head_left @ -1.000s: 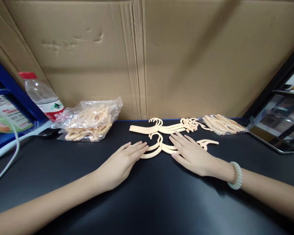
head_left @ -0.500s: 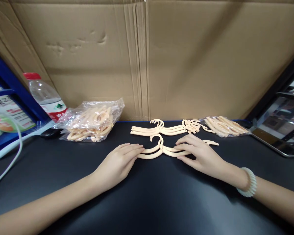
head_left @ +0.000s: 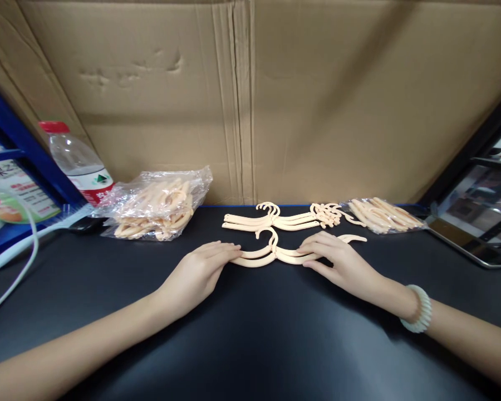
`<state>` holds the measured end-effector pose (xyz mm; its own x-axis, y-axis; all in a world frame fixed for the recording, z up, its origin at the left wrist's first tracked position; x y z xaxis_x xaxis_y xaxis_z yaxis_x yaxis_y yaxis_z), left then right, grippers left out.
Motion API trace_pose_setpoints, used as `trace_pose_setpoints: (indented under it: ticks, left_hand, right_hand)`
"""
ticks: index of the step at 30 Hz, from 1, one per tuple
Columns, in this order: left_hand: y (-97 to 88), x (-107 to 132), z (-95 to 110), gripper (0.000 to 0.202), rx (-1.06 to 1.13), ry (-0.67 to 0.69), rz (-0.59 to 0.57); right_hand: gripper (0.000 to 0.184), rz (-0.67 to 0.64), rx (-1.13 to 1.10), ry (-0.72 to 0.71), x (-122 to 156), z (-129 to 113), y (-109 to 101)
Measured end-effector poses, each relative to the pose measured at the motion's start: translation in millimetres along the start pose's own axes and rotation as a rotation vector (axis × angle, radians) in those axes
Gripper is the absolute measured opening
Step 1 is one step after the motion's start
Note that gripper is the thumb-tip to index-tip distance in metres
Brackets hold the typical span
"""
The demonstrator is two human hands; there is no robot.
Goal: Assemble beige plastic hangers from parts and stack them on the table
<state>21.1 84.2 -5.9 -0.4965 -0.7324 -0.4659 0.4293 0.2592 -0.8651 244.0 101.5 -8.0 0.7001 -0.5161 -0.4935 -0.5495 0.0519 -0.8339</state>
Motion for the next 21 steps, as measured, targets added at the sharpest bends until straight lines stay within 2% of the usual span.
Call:
trace_pose_setpoints:
  ticks: [5,15,21]
  left_hand:
    - [1.5,0.3,-0.1,0.039,0.009,-0.004,-0.031]
    - [-1.6,0.4,-0.6,0.041,0.042,-0.015,-0.001]
    - [-4.3,-0.2,1.7,0.035,0.014,-0.027,0.013]
  right_hand:
    - [0.018,-0.009,-0.040,0.028,0.5,3.1,1.5]
    - [0.015,-0.057,-0.090,0.054,-1.2,1.4,1.3]
    - [0.019,-0.030,-0.101,0.049,-0.7,1.9,0.2]
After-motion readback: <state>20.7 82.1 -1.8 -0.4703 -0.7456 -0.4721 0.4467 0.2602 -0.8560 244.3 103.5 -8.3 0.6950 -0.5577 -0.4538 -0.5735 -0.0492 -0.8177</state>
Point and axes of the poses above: each hand's wrist, its own x-axis away from the middle knuckle, its own y-axis out of the palm, z = x × y, the point moved 8 cm from there along -x, towards the middle knuckle, and after that the axes turned 9 degrees about -y, right-handed, at the moved point
